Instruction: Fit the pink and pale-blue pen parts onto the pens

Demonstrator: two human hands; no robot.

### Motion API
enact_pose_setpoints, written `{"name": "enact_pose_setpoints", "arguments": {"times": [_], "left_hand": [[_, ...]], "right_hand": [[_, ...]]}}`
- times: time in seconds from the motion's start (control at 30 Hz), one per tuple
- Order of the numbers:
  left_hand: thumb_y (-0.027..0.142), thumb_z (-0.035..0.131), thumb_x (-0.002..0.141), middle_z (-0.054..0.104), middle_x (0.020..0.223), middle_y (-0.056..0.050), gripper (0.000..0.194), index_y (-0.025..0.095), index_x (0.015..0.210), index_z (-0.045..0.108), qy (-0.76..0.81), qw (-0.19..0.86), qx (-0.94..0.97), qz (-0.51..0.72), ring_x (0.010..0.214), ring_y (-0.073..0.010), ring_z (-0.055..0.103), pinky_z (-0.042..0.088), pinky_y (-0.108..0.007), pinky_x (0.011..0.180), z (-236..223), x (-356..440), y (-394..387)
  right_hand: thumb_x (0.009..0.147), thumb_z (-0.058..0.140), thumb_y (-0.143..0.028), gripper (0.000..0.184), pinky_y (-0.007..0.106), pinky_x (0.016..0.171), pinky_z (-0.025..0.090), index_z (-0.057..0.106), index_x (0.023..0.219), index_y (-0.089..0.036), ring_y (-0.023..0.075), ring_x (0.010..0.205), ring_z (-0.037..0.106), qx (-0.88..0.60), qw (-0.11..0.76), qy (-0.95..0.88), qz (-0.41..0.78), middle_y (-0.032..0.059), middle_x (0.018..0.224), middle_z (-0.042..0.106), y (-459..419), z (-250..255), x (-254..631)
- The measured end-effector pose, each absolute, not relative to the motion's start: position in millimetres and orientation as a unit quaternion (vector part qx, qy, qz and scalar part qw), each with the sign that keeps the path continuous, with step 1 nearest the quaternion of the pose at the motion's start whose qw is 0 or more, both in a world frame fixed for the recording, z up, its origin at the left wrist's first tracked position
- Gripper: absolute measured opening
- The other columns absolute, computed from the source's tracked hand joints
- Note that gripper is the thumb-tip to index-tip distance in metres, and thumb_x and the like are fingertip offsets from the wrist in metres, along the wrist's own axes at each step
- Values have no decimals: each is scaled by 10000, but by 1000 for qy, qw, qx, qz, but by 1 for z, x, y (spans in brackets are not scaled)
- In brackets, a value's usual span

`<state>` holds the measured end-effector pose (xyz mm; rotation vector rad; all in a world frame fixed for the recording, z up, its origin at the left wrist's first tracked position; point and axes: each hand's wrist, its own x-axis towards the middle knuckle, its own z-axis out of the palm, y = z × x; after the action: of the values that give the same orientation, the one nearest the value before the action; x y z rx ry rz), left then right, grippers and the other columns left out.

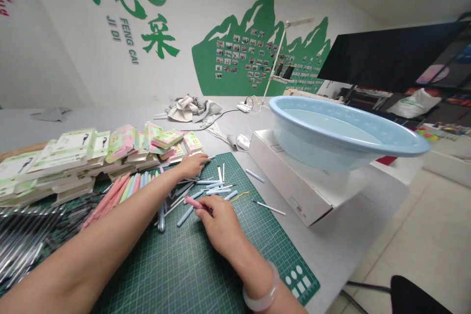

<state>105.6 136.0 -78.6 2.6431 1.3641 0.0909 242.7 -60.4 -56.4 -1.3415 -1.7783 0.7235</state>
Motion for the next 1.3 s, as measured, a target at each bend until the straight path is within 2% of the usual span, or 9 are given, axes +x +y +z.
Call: {"name": "enact_pose_setpoints", "arguments": {"times": [0.13,0.23,0.37,0.5,0.7,0.8,1.0,1.17,1.3], "left_hand": [[113,359,770,566,1295,46,485,293,1117,646,418,133,899,-4,1183,-158,498,353,-274,1009,-53,84,137],[148,360,793,630,1208,35,456,277,1126,643,401,154,903,-7,1097,-144,559,388,-229,956,-34,66,132],[265,415,833,576,1282,-17,426,247,1235,556,397,156,904,-7,1148,-177,524,370,-270,981,-24,53,109],[398,394,879,387,1444,-91,537,186,1372,382,434,128,892,2,1310,-214,358,275,-338,1067,-41,57,76],[581,260,880,245,1495,-179,713,116,1420,293,537,66,840,35,1382,-329,178,165,-485,1096,-85,86,19],[647,259,846,206,1512,-160,751,168,1423,295,555,37,828,76,1390,-345,134,158,-512,1092,-100,109,-3],[613,225,865,216,1511,-144,723,178,1442,249,561,47,818,117,1398,-347,85,92,-581,1095,-101,146,-24],[596,241,873,145,1536,-96,705,205,1458,202,516,52,845,133,1411,-291,21,73,-541,1131,-89,136,-54],[664,293,823,128,1536,-116,782,213,1457,218,554,66,822,115,1402,-335,12,84,-567,1121,-91,112,-72]], "right_hand": [[782,547,-177,142,269,650,357,686,774,-206,172,713,556,-566,427,-650,273,16,758,661,-51,-53,260],[770,544,-231,150,275,646,374,690,743,-209,174,678,554,-574,467,-599,307,2,708,661,-43,-52,272],[755,566,-310,200,286,656,425,690,815,-165,165,643,570,-509,515,-526,446,16,667,661,-39,-56,275],[717,615,-373,312,304,676,478,652,911,-131,170,675,623,-459,528,-423,575,65,742,694,-38,-59,273],[709,619,-358,300,289,623,497,609,934,-159,181,674,649,-500,563,-367,547,62,719,707,-33,-58,282],[701,631,-347,272,297,618,510,618,901,-163,191,681,661,-493,563,-355,560,61,714,707,-32,-59,284],[685,640,-323,247,307,621,520,632,873,-161,191,669,661,-495,574,-347,552,60,705,705,-32,-59,286],[680,626,-303,230,312,647,517,633,860,-161,193,690,658,-506,577,-347,539,61,711,703,-33,-57,287],[682,609,-297,230,310,660,506,628,863,-155,186,681,649,-517,571,-360,526,60,702,701,-34,-55,284]]}}
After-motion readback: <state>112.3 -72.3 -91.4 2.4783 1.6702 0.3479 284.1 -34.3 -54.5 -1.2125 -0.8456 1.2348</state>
